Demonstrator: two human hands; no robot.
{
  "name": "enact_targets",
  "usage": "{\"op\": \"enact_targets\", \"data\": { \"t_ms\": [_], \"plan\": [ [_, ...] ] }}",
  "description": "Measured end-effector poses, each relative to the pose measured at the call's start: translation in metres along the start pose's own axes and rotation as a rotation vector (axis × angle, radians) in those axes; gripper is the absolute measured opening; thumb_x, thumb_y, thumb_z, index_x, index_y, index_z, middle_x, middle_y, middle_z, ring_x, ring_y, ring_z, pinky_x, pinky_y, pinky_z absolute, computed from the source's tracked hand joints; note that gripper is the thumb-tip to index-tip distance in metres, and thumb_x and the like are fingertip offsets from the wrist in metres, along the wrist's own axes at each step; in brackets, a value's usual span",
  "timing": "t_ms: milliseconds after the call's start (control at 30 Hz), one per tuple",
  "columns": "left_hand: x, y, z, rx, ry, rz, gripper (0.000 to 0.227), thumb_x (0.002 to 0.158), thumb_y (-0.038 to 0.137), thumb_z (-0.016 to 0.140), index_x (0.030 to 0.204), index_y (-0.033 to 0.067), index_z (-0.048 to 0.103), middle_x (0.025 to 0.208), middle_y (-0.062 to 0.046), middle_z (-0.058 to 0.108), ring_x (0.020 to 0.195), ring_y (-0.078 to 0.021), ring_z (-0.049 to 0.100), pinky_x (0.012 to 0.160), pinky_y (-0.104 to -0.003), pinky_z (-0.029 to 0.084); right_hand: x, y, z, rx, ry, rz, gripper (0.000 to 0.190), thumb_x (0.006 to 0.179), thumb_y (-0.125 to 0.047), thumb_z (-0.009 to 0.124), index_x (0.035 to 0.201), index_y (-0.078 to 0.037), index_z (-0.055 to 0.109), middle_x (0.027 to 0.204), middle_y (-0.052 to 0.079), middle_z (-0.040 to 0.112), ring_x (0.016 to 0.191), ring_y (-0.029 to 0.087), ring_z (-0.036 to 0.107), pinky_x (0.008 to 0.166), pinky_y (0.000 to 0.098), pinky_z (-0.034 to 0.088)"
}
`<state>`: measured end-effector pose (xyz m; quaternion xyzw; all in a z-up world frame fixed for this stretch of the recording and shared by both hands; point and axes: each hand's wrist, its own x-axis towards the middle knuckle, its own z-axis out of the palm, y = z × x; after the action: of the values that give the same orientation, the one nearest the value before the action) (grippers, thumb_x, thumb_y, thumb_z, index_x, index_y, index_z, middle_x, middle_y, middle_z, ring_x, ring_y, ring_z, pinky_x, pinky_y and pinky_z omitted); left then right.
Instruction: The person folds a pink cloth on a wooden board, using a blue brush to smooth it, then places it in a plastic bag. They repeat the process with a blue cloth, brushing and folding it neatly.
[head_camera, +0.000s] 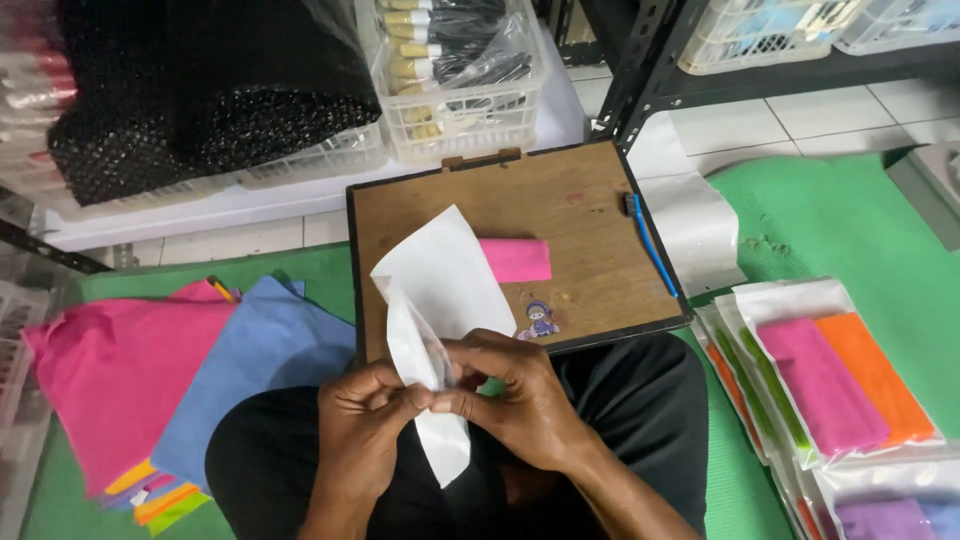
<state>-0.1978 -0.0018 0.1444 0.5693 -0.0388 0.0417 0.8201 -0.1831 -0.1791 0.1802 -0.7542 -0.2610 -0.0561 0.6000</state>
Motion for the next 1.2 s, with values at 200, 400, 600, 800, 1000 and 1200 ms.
{"op": "enact_targets", "data": {
  "t_ms": [200,400,600,800,1000,1200],
  "plan": [
    [-0.023,0.003,-0.044,0.571,0.481,0.028,0.01,0.075,0.001,0.087,0.079,0.0029,0.078,0.062,0.003,0.061,0.061,-0.0021,0.048,0.055,-0.019,0.037,0.014,0.012,-0.002,-0.407,0.351,0.047,0.022,0.098,-0.016,0.062,0.114,-0.008,0.074,0.094,0.005,0.07,0.06,0.013,0.056,0.06,0.0287,0.047],
    [-0.024,0.019,-0.034,1.287,0.537,0.471,0.052,0.091,0.017,0.069,0.13,-0.008,0.046,0.139,-0.027,0.051,0.137,-0.0464,0.048,0.099,-0.049,0.053,0.024,0.025,0.034,-0.595,0.135,-0.303,0.03,0.098,0.004,0.059,0.125,-0.005,0.068,0.101,0.011,0.061,0.076,0.026,0.066,0.061,0.0349,0.054],
    [-0.03,0.005,-0.058,1.597,0.351,0.691,0.017,0.089,0.011,0.074,0.103,0.0185,0.08,0.091,0.004,0.073,0.082,-0.022,0.064,0.083,-0.042,0.044,0.03,0.028,0.063,-0.857,-0.126,-0.582,0.012,0.101,-0.015,0.062,0.112,-0.016,0.067,0.106,0.006,0.058,0.087,0.025,0.057,0.07,0.0372,0.052],
    [-0.035,-0.024,-0.066,1.65,0.455,0.474,0.022,0.09,0.014,0.071,0.109,0.0214,0.08,0.097,0.004,0.072,0.086,-0.0226,0.067,0.066,-0.035,0.051,-0.01,0.023,0.072,-0.56,-0.079,-0.65,0.014,0.105,0.0,0.056,0.107,0.005,0.068,0.106,0.017,0.062,0.084,0.029,0.057,0.073,0.0392,0.055],
    [-0.037,-0.033,-0.052,1.407,0.233,0.47,0.019,0.096,0.016,0.067,0.111,0.0101,0.077,0.094,-0.004,0.07,0.086,-0.0258,0.069,0.074,-0.038,0.056,-0.036,0.066,0.077,-0.747,-0.01,-0.448,0.022,0.105,-0.013,0.054,0.118,-0.002,0.07,0.118,0.012,0.068,0.104,0.031,0.066,0.089,0.0401,0.05],
    [-0.033,-0.039,-0.045,1.364,0.253,0.464,0.02,0.096,0.014,0.068,0.114,0.0098,0.077,0.09,-0.003,0.068,0.083,-0.0241,0.068,0.072,-0.038,0.054,-0.031,0.085,0.07,-0.796,-0.379,-0.392,0.014,0.094,-0.007,0.054,0.104,-0.002,0.064,0.096,0.012,0.062,0.082,0.032,0.062,0.077,0.0435,0.052]
  ]
}}
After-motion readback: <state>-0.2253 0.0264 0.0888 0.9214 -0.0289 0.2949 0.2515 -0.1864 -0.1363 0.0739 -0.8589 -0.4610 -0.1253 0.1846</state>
